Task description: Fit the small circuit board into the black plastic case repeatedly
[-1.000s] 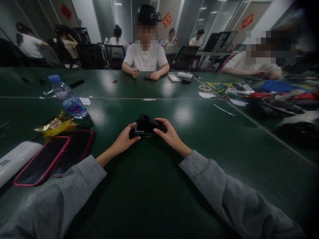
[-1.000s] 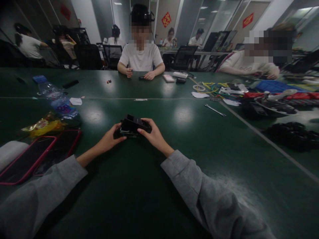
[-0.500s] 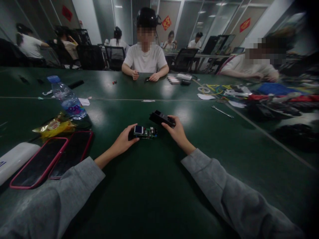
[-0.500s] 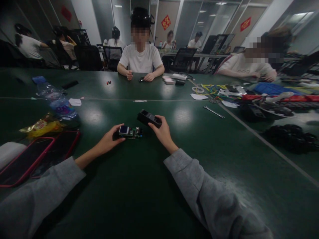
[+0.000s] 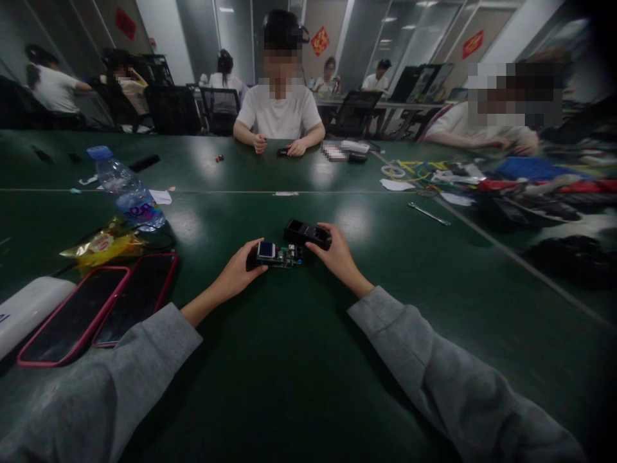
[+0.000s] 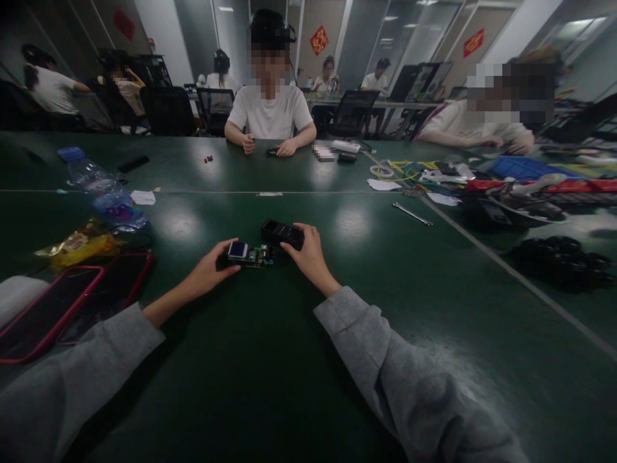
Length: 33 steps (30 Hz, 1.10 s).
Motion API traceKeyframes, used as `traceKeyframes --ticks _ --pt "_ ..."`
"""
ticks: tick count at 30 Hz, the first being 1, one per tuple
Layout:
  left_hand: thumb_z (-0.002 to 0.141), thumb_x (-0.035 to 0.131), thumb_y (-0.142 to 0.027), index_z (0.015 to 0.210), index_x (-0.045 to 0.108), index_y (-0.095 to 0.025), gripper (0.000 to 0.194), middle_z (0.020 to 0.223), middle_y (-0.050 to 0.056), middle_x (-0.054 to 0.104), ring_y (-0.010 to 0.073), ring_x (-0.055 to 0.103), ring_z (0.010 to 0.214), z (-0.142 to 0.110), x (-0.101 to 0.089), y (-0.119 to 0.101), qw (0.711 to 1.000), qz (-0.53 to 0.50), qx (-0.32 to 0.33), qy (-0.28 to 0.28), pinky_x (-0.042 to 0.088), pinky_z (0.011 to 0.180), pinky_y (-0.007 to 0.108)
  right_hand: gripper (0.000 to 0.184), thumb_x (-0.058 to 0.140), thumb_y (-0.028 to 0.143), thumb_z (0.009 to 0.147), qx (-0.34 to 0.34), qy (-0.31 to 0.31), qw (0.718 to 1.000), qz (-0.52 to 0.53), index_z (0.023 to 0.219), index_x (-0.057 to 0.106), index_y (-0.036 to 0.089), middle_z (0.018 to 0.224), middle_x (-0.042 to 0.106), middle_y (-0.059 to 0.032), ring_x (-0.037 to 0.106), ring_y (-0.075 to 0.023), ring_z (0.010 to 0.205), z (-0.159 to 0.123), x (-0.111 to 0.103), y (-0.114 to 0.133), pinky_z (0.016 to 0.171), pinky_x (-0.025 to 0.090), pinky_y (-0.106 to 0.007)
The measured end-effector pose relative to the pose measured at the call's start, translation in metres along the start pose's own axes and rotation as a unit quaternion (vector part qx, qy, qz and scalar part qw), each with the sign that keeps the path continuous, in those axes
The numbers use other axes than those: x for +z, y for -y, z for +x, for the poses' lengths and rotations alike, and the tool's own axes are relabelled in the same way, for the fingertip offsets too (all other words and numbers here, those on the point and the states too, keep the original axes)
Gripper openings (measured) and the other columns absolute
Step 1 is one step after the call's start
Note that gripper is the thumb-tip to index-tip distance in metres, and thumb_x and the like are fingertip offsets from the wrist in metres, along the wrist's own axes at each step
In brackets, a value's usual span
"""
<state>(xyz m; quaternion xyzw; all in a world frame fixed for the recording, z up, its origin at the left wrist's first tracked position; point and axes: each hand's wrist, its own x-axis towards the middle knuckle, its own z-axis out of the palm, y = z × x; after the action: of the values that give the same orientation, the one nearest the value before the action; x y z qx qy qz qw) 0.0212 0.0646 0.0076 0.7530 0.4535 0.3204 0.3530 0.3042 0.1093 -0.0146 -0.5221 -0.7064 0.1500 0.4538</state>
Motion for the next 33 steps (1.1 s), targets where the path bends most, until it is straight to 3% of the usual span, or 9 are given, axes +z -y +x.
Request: traceKeyframes --ticks 8,13,21,27,33 --pt "0.085 0.064 -0.026 0.141 0.037 -0.020 0.063 0.141 0.012 0.050 0.0270 0.047 0.132 0.001 0.001 -0.001 1.000 0.008 0.001 -0.009 0.036 0.111 0.050 0.046 0.071 0.035 0.078 -0.023 -0.003 0.999 -0.028 0.119 0.054 0.023 0.113 0.057 -0.0110 0.053 -0.0323 0.108 -0.001 0.001 0.000 0.095 0.044 -0.057" --pt "0.085 0.063 -0.026 0.141 0.036 -0.021 0.062 0.141 0.011 0.050 0.0274 0.047 0.132 0.001 0.001 -0.003 1.000 0.006 -0.001 -0.009 0.037 0.110 0.052 0.051 0.066 0.043 0.083 -0.023 -0.049 0.997 0.047 0.127 0.048 0.024 0.121 0.056 -0.0104 0.055 -0.0277 0.109 -0.003 -0.002 0.022 0.096 0.046 -0.049" --pt "0.084 0.062 -0.026 0.136 0.040 -0.018 0.057 0.137 0.015 0.053 0.0301 0.050 0.129 0.001 0.002 -0.002 1.000 0.006 0.001 -0.016 0.040 0.108 0.054 0.047 0.066 0.041 0.085 -0.066 0.088 0.989 0.097 0.127 0.049 0.027 0.122 0.057 -0.0088 0.056 -0.0269 0.110 -0.011 -0.005 0.062 0.095 0.047 -0.047" --pt "0.084 0.064 -0.028 0.132 0.045 -0.017 0.053 0.132 0.015 0.056 0.0306 0.054 0.124 0.004 0.005 0.006 1.000 -0.002 0.004 -0.018 0.042 0.106 0.053 0.050 0.067 0.038 0.084 -0.109 0.109 0.986 0.068 0.130 0.048 0.029 0.119 0.056 -0.0085 0.054 -0.0277 0.109 -0.015 0.001 0.063 0.095 0.046 -0.048" --pt "0.080 0.070 -0.031 0.150 0.016 -0.020 0.089 0.144 0.017 0.045 0.0325 0.042 0.135 0.003 0.006 0.011 0.998 -0.010 -0.015 -0.052 0.031 0.112 0.057 0.050 0.069 0.035 0.083 -0.109 0.154 0.981 0.051 0.128 0.049 0.026 0.117 0.057 -0.0093 0.055 -0.0273 0.106 -0.017 0.004 0.059 0.092 0.049 -0.049"
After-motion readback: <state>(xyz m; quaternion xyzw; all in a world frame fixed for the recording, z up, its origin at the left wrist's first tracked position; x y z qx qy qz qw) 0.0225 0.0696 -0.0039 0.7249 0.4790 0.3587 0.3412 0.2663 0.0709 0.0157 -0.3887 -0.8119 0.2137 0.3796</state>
